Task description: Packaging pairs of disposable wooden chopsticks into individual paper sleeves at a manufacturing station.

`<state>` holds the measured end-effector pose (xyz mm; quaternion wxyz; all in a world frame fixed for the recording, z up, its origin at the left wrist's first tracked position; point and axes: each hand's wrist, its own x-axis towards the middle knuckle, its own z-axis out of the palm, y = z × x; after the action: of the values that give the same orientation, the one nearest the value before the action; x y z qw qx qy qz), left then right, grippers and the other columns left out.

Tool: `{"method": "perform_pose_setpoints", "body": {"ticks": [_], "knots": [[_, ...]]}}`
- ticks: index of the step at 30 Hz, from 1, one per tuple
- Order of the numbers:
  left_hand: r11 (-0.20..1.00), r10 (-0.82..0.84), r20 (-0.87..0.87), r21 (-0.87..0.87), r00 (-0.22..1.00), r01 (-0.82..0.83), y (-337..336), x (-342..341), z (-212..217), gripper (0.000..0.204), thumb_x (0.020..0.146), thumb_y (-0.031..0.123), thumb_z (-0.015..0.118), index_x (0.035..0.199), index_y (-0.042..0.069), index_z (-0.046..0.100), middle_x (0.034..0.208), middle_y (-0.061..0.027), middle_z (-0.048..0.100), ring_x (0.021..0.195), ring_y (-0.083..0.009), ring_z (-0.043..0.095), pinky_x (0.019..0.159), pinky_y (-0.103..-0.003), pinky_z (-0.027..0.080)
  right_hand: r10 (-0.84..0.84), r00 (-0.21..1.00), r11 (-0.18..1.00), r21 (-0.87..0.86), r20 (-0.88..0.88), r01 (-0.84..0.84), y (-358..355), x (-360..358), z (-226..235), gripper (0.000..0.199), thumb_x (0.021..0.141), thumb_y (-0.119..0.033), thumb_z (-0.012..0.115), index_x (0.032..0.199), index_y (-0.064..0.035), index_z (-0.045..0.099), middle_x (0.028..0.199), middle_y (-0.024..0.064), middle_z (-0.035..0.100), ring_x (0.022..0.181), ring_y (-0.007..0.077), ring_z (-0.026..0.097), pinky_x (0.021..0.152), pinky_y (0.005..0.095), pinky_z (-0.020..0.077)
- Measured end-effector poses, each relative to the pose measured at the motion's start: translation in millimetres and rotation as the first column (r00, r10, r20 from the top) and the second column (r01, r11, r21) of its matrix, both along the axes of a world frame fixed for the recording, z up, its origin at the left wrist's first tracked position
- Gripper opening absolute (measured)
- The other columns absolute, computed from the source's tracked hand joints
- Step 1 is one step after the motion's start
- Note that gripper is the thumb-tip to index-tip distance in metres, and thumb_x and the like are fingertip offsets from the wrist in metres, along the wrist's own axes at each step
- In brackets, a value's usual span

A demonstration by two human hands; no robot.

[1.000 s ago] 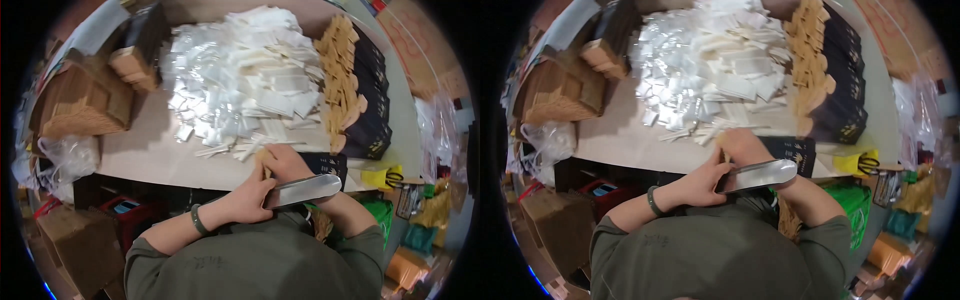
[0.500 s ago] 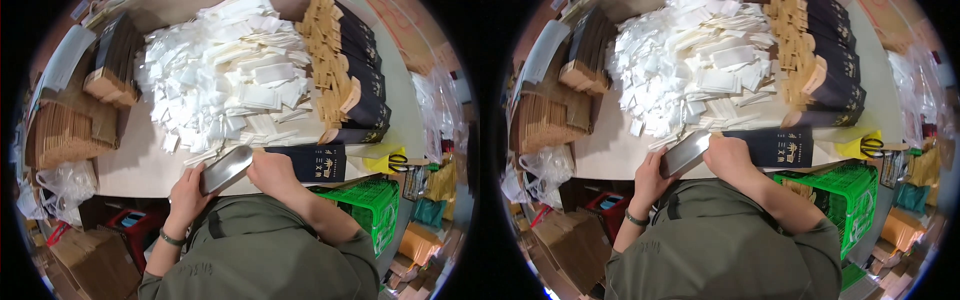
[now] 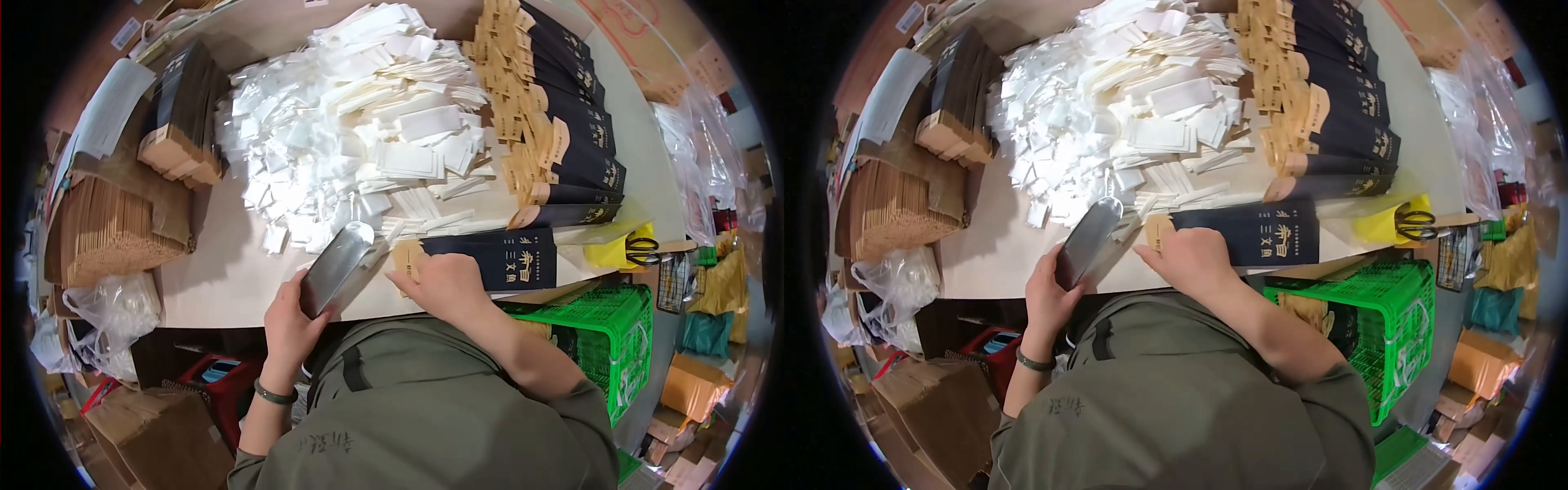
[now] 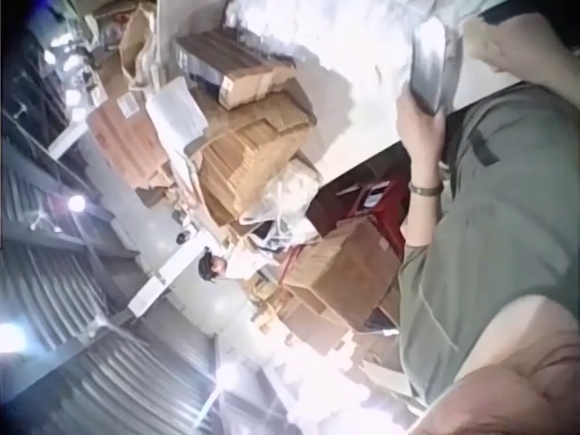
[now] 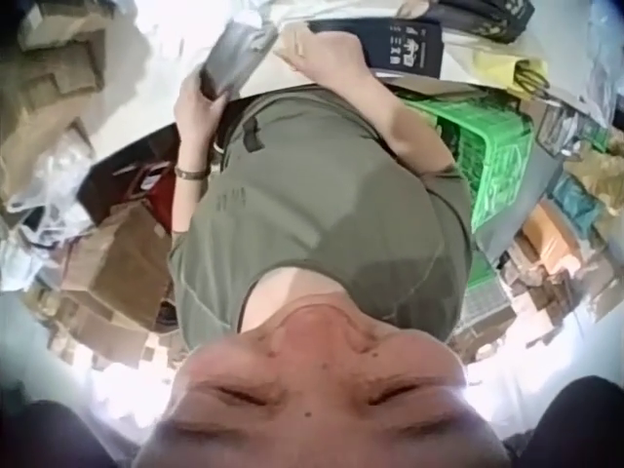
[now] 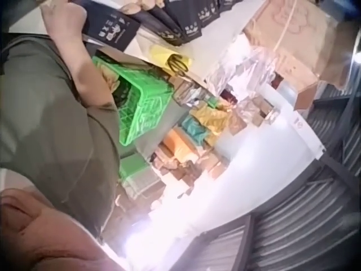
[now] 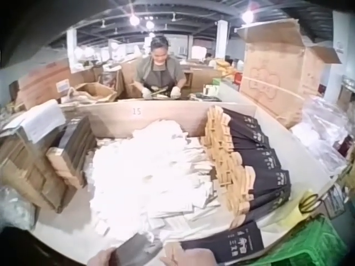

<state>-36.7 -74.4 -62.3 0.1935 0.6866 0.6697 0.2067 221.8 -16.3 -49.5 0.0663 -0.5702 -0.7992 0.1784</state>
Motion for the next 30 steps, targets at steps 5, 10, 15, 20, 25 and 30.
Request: {"method": "perform_pose_setpoints", "body": {"ticks": [5, 10, 15, 20, 25, 30], "knots": [[0.997, -0.057, 0.014, -0.045, 0.998, 0.057, -8.6, 4.8, -3.7, 0.072, 0.070, 0.020, 0.082, 0.133, 0.009, 0.051, 0.098, -0.0131, 0.060, 0.088, -0.0342, 0.063, 0.074, -0.041, 0.052, 0.057, 0.997, 0.995, 0.084, -0.049, -0.052, 2.7, -13.6, -5.9, 0.032, 0.088, -0.032, 0.066, 0.074, -0.0040, 0.060, 0.062, 0.0162, 0.063, 0.060, 0.0350, 0.066, 0.052, 0.0452, 0.0506], [0.985, -0.149, -0.052, -0.092, 0.988, 0.144, -4.4, 3.3, 3.0, 0.075, 0.066, 0.021, 0.086, 0.132, 0.008, 0.052, 0.096, -0.0130, 0.060, 0.087, -0.0345, 0.063, 0.073, -0.042, 0.052, -0.051, 0.999, 0.999, 0.006, -0.007, 0.051, -1.5, -23.3, -8.5, 0.019, 0.085, -0.022, 0.063, 0.084, -0.0029, 0.061, 0.068, 0.0168, 0.065, 0.067, 0.0371, 0.067, 0.059, 0.0479, 0.0527], [0.887, -0.419, -0.079, -0.247, 0.905, 0.390, 17.5, 0.6, 20.4, 0.083, 0.065, 0.027, 0.087, 0.136, 0.006, 0.050, 0.102, -0.0132, 0.061, 0.092, -0.0345, 0.063, 0.078, -0.042, 0.052, -0.020, 0.986, 0.995, -0.104, -0.166, 0.003, 0.4, -25.5, -7.5, 0.021, 0.078, -0.024, 0.062, 0.076, -0.0038, 0.065, 0.071, 0.0182, 0.065, 0.070, 0.0384, 0.066, 0.063, 0.0489, 0.0525], [0.858, -0.506, -0.006, 0.099, 0.862, 0.504, 44.7, 41.0, 26.2, 0.095, 0.068, 0.040, 0.085, 0.143, 0.001, 0.041, 0.136, -0.0224, 0.047, 0.125, -0.0413, 0.047, 0.106, -0.049, 0.039, 0.153, 0.982, 0.956, 0.270, -0.115, -0.117, 16.5, -4.6, 24.6, 0.025, 0.079, -0.025, 0.063, 0.093, -0.0041, 0.064, 0.080, 0.0179, 0.067, 0.074, 0.0412, 0.066, 0.066, 0.0502, 0.0535], [0.727, -0.676, 0.002, 0.164, 0.737, 0.666, 74.5, 111.7, 20.9, 0.102, 0.070, 0.044, 0.083, 0.149, 0.001, 0.034, 0.136, -0.0240, 0.047, 0.129, -0.0392, 0.045, 0.112, -0.049, 0.033, -0.359, 0.770, 0.929, 0.120, 0.527, 0.351, 76.0, 145.2, 102.1, 0.116, 0.066, -0.015, 0.087, 0.154, -0.0032, 0.012, 0.149, 0.0304, 0.032, 0.115, 0.0463, 0.058, 0.093, 0.0462, 0.0524], [0.704, -0.709, -0.054, 0.013, 0.703, 0.710, 81.0, 116.9, -2.9, 0.097, 0.068, 0.038, 0.083, 0.146, 0.000, 0.038, 0.104, -0.0117, 0.054, 0.097, -0.0264, 0.053, 0.090, -0.038, 0.042, -0.176, 0.738, 0.950, -0.083, 0.652, 0.300, 118.8, 227.6, 54.6, 0.148, 0.047, -0.023, 0.097, 0.155, -0.0005, -0.001, 0.155, 0.0351, 0.020, 0.114, 0.0481, 0.058, 0.093, 0.0465, 0.0522]]}}
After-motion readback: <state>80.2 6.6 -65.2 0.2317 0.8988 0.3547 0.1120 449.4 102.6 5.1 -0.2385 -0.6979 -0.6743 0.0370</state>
